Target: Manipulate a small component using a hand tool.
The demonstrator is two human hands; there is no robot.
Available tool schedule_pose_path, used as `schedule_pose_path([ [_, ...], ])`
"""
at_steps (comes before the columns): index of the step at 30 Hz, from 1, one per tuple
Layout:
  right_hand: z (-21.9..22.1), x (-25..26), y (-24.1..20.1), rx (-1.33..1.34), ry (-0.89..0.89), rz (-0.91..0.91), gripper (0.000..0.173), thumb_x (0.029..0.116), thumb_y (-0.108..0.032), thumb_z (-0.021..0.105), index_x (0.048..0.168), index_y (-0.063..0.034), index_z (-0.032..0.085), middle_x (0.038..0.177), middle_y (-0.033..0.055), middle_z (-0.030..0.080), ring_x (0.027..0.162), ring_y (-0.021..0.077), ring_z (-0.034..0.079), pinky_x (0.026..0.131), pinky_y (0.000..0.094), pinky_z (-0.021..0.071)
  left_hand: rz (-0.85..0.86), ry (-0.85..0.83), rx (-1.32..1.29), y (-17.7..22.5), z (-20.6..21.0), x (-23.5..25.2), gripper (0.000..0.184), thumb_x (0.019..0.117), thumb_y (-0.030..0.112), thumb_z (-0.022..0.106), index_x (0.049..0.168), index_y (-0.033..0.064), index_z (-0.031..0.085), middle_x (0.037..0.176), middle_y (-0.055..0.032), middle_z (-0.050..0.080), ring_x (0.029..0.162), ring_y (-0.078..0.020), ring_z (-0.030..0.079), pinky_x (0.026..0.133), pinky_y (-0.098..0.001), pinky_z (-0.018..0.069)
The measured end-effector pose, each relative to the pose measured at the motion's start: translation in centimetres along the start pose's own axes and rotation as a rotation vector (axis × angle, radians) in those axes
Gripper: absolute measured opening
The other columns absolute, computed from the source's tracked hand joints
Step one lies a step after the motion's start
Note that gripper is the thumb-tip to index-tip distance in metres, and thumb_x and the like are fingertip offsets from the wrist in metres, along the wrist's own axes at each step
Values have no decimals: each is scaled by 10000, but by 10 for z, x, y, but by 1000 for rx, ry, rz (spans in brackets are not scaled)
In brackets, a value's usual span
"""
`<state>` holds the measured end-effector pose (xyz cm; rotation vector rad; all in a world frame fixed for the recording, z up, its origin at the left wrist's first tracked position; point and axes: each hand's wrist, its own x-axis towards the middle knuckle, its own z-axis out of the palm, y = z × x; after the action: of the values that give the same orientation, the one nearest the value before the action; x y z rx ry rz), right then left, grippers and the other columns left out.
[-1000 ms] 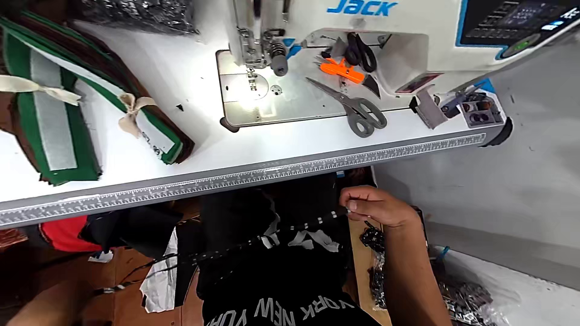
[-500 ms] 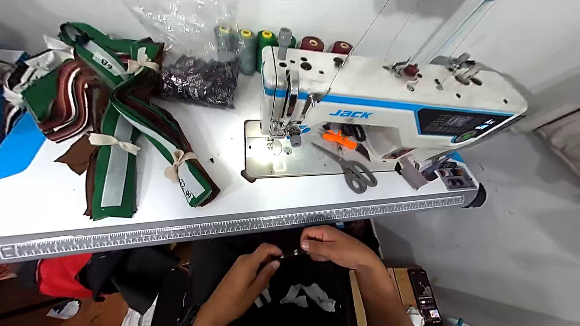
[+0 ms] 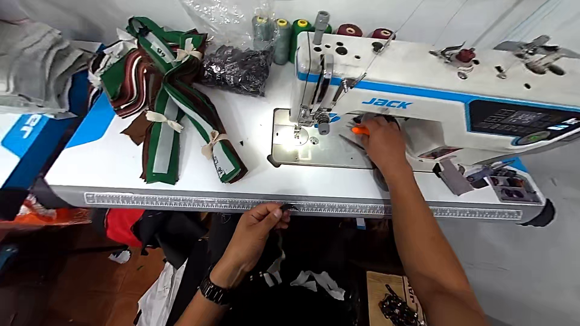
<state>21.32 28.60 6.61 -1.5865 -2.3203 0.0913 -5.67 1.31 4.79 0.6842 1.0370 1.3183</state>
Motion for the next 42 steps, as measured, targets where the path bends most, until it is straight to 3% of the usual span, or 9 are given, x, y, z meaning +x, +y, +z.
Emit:
schedule_pose_path([
  [7,-10,-10,-32,114,98,-16,240,977,-23,613,1200,66,626,1236,330,605,1099,534,623,891,698,502,160,37,93,3,-4,11,136,985,127,646,960,58,760,1008,-114,743,934,-190,713,896,-358,588],
  [11,-27,-67,-56,399,91,-70,498,951,-151,664,1404,11,533,1259,281,592,1067,443,632,853,644,546,258,23,106,4,2,19,149,987,125,639,944,33,748,1015,-78,729,936,-167,698,870,-359,594],
  [14,-1,-106,-82,624,111,-149,420,866,-295,781,1221,-81,712,1005,116,656,804,175,605,656,344,532,294,16,115,6,4,31,142,977,103,647,922,29,753,1015,-61,715,909,-129,681,819,-312,594],
  [16,18,-122,-104,695,113,-181,385,858,-296,811,1185,-105,743,942,71,658,752,106,593,619,254,518,276,7,134,8,6,38,146,977,97,649,930,22,764,1008,-58,713,899,-118,671,804,-290,584],
  [19,40,-128,-130,620,197,-236,348,902,-305,751,1211,-147,747,953,58,669,753,110,626,594,271,540,256,-40,192,11,6,42,151,983,116,657,958,23,774,965,-30,693,869,-82,635,775,-247,545],
  [23,47,-113,-136,547,288,-333,219,918,-145,604,1042,-172,782,947,37,700,861,121,676,710,271,580,225,-84,226,10,5,40,137,970,104,677,1032,17,763,933,-2,688,825,-48,637,750,-223,553],
  [29,52,-81,-123,468,353,-436,156,953,-161,644,1001,-152,792,890,51,701,840,147,668,732,263,558,158,-104,182,5,1,49,123,985,115,658,1017,17,726,826,16,697,681,-24,616,630,-206,526],
  [35,52,-94,-139,459,445,-336,141,919,-184,671,934,-117,795,883,66,724,812,168,697,697,322,593,489,-141,469,10,-14,46,136,932,163,738,918,31,764,1204,-99,669,1014,-112,661,866,-273,582],
  [42,29,-129,-158,560,442,-292,152,865,-49,719,992,-91,791,950,53,705,841,130,680,718,293,593,587,-324,425,13,-19,23,70,911,133,758,855,96,736,1450,-60,595,1185,-195,661,962,-367,593],
])
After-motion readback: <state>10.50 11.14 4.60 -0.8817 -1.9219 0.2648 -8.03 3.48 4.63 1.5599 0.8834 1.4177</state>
